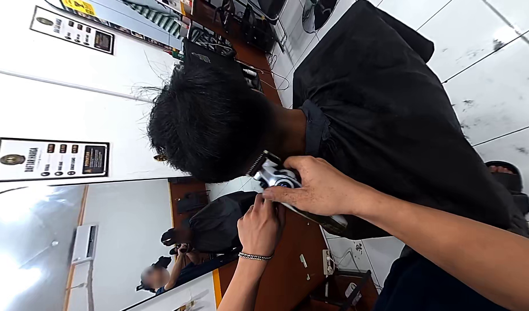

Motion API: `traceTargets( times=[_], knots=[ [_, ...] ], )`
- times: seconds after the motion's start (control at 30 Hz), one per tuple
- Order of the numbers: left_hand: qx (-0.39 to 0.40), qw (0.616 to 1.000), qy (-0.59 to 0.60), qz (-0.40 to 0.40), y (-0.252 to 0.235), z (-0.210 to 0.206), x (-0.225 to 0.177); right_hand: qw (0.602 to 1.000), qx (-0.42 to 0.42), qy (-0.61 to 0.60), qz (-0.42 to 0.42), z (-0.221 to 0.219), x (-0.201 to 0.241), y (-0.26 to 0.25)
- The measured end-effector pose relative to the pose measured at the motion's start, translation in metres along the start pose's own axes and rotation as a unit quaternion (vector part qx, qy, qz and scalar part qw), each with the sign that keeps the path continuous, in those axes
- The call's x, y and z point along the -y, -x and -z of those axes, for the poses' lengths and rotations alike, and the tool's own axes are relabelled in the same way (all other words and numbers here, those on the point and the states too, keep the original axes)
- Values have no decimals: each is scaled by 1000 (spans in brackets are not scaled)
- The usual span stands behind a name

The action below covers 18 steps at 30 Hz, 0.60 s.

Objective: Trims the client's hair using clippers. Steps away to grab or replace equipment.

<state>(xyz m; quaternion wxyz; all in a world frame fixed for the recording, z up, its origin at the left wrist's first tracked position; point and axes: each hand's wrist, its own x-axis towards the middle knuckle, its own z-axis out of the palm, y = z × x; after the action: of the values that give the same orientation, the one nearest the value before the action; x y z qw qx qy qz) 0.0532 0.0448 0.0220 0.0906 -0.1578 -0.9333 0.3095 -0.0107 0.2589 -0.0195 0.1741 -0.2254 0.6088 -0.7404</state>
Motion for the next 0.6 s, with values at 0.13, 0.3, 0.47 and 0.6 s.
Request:
traceTargets(
  times=[0.13,0.3,0.47,0.6],
  knots=[
    [-3,1000,-2,1,1,0,0,1000,11,1,5,-3,1,-1],
    [4,1000,0,7,0,-3,-1,1000,0,-13,18,-1,4,-5],
    [12,1000,5,9,-3,-2,-1,1000,-1,-16,0,6,-13,-7],
    [14,1000,2,8,-3,0,0,999,2,-40,27,10,-9,-10]
  ],
)
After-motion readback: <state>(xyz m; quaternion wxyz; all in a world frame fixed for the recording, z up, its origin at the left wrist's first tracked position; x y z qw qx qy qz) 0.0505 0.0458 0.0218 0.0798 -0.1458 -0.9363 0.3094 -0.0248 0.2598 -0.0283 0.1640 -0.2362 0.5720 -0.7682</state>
